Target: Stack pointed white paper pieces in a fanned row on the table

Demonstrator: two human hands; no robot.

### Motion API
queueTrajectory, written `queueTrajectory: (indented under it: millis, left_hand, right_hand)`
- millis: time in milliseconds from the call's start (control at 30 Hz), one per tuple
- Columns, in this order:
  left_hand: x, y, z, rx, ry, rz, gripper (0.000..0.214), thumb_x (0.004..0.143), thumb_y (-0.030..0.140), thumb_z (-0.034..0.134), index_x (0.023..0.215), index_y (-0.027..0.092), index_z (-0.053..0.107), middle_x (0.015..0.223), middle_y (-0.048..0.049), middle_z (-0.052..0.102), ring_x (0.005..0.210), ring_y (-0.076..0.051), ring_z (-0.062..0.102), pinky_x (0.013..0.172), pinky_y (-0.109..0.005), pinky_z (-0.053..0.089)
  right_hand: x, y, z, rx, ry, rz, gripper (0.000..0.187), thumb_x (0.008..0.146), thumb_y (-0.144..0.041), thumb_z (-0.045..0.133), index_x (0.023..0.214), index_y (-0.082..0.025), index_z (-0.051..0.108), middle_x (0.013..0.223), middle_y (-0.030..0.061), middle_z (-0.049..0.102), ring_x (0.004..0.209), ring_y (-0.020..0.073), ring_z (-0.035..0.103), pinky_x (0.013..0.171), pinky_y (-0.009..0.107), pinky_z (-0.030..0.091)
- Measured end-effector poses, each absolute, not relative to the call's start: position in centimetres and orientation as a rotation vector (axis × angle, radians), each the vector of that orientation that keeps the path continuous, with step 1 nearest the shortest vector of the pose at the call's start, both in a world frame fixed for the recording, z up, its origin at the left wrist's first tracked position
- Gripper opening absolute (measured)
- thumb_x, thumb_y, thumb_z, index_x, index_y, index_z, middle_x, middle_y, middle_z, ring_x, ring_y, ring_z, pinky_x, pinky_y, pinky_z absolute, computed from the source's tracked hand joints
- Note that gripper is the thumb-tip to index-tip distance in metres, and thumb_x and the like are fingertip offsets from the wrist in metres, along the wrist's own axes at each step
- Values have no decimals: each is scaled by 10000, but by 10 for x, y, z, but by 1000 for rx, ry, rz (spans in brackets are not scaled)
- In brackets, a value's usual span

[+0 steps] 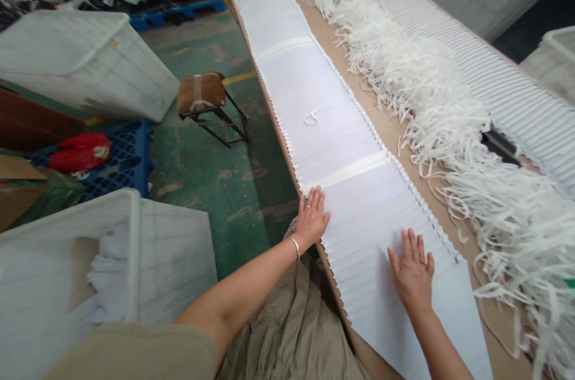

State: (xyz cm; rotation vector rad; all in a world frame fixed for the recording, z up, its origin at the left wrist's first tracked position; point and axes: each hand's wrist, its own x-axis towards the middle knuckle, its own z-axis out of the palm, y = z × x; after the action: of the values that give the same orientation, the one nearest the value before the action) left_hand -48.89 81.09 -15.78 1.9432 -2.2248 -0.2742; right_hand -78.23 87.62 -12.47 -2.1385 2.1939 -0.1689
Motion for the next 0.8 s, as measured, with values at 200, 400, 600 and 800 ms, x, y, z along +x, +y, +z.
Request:
queueTrajectory:
  millis: [200, 400, 600, 800]
  left_hand:
    - [-450, 792, -152, 1796, -2384, -318, 648, 1011, 447, 317, 1582, 165, 197, 1646, -109, 243, 1543, -251, 161, 1248, -555, 162]
    - [-381, 706, -136, 1790, -2288, -341, 583, 1014, 380, 313, 1557, 175, 257, 1629, -103, 306, 1527, -251, 216, 1247, -512, 184]
    - [-325, 554, -124, 1906, -1999, -351, 400, 978, 323, 449, 1345, 168, 492, 1294, -149, 582, 1230, -263, 539, 1072, -421, 436]
    - [-319, 474, -122, 1904, -2152, -433, 189, 952, 231, 506, 1106, 194, 609, 1092, -111, 595, 1021, -233, 597, 871, -355, 515]
  right_hand:
    - [-736, 830, -120, -2084, 2251, -193, 664, 1005, -518, 218, 1578, -183, 211, 1636, 82, 280, 1534, 265, 167, 1211, 550, 163]
    - [-662, 749, -108, -2046, 2260, -226, 645, 1011, -491, 262, 1576, -185, 211, 1632, 104, 287, 1528, 279, 181, 1192, 558, 211]
    - [-584, 700, -98, -1963, 2219, -349, 651, 1006, -502, 297, 1572, -193, 209, 1614, 127, 326, 1522, 269, 208, 1186, 545, 247]
    - [-562, 735, -104, -1821, 2307, -389, 664, 987, -532, 294, 1552, -184, 271, 1594, 131, 363, 1494, 301, 286, 1159, 561, 305]
